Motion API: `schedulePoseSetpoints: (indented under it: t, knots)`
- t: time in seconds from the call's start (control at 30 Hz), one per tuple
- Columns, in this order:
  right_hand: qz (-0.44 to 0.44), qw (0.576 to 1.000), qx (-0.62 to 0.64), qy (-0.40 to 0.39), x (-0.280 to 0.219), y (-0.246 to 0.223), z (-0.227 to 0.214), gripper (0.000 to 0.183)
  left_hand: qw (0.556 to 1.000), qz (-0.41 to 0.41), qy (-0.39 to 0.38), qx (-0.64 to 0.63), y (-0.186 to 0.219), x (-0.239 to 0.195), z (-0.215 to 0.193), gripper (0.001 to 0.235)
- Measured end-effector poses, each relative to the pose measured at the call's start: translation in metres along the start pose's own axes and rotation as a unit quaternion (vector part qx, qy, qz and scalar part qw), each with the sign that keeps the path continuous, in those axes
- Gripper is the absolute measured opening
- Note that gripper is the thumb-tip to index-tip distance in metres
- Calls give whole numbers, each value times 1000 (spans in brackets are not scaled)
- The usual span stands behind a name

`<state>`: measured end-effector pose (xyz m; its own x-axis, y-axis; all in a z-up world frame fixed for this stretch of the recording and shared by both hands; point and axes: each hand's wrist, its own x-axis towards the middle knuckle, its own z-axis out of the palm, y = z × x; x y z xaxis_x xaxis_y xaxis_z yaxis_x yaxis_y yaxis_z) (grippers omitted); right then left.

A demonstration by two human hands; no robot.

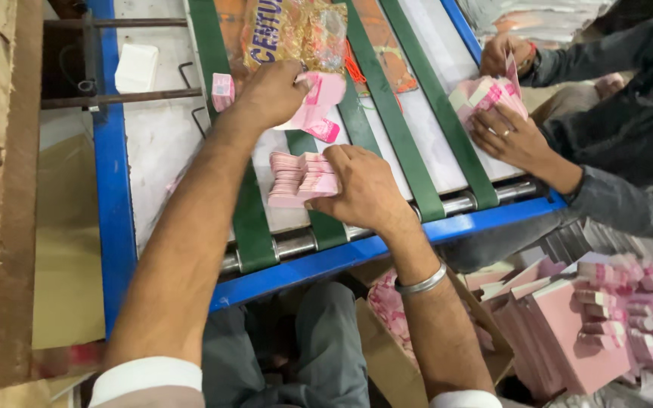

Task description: The person gathers pink and white paper sheets from a conveyor belt, aligns them into stacks, and secures each bundle with an orange rubber band. The person places the finished bundles into a cardboard box below the conveyor.

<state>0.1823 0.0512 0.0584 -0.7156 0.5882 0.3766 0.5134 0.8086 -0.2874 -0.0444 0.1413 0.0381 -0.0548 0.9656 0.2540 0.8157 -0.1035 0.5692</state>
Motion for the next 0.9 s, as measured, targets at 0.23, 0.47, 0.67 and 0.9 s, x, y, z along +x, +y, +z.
schedulePoseSetpoints:
  t: [0.23,0.47,0.67,0.9]
  knots:
    - [-14,1000,3,11,0,6,2,72,970,93,-186,-126,23,-80,-28,92]
    - [6,998,-21,-54,6,1,1,67,982,57,-175,-38,18,-132,-5,131]
    - [-28,999,-16,-41,7,10,3,62,994,92,-27,-45,24,-130,11,116]
    - [-72,997,-14,-16,6,5,4,64,996,82,22,-3,17,-133,28,78]
